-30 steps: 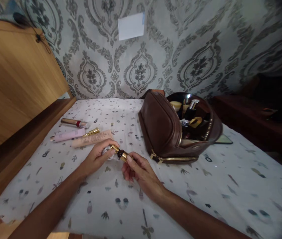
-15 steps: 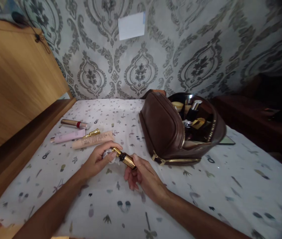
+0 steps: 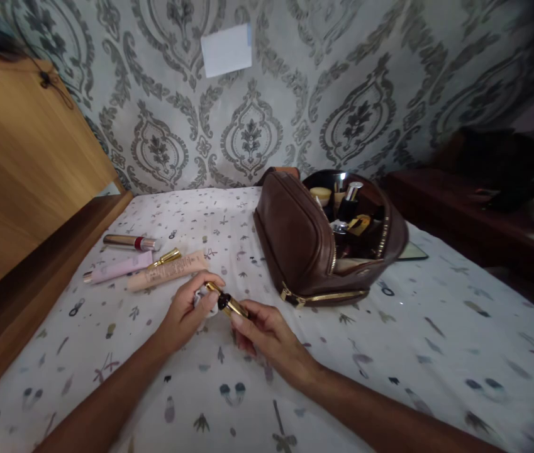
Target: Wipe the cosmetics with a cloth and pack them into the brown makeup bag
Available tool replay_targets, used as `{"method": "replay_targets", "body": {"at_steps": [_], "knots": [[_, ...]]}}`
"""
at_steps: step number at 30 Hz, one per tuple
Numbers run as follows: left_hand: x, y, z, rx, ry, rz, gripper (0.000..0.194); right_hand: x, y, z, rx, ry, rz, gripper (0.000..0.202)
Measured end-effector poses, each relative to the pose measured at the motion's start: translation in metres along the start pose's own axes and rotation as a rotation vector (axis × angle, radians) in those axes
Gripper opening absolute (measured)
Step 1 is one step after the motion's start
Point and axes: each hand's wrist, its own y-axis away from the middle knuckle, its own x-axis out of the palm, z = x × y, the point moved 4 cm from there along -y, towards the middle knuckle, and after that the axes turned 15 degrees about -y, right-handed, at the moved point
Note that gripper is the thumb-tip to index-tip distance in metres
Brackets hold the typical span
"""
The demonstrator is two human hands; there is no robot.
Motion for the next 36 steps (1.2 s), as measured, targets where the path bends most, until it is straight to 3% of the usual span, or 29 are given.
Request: {"method": "replay_targets", "body": {"at_steps": [7,11,16,20,22,26,30,33,36], "knots": [[0.003,-0.001,0.000,-0.097,0.003,-0.069,0.032,0.000,-0.001,0.003,-0.056,-0.079,-0.023,0.047],[0.009,0.001,-0.003,-0.131,0.093,-0.145,0.033,0.003,0.000,0.002,-0.039,-0.094,0.037,0.047],[0.027,-0.001,-0.013,-0.252,0.362,-0.026,0.035,0.007,0.004,0.003,-0.059,-0.040,0.080,0.045],[0.023,-0.009,-0.025,-0.219,0.264,-0.108,0.035,0.006,0.003,0.005,-0.094,-0.080,0.067,0.048],[0.025,-0.010,-0.026,-0.264,0.315,-0.151,0.040,0.004,0.002,0.006,-0.114,-0.103,0.054,0.048],[0.050,-0.005,-0.022,-0.387,0.613,-0.156,0.050,0.000,0.002,0.007,-0.168,-0.136,0.009,0.047],[0.068,0.001,-0.020,-0.383,0.712,-0.108,0.051,-0.004,0.001,0.004,-0.177,-0.110,-0.020,0.048],[0.064,0.003,-0.018,-0.359,0.672,-0.086,0.047,-0.004,0.000,0.002,-0.170,-0.063,-0.007,0.048],[0.051,0.003,-0.015,-0.329,0.593,-0.142,0.045,-0.008,-0.001,0.004,-0.193,0.009,-0.069,0.048]]}}
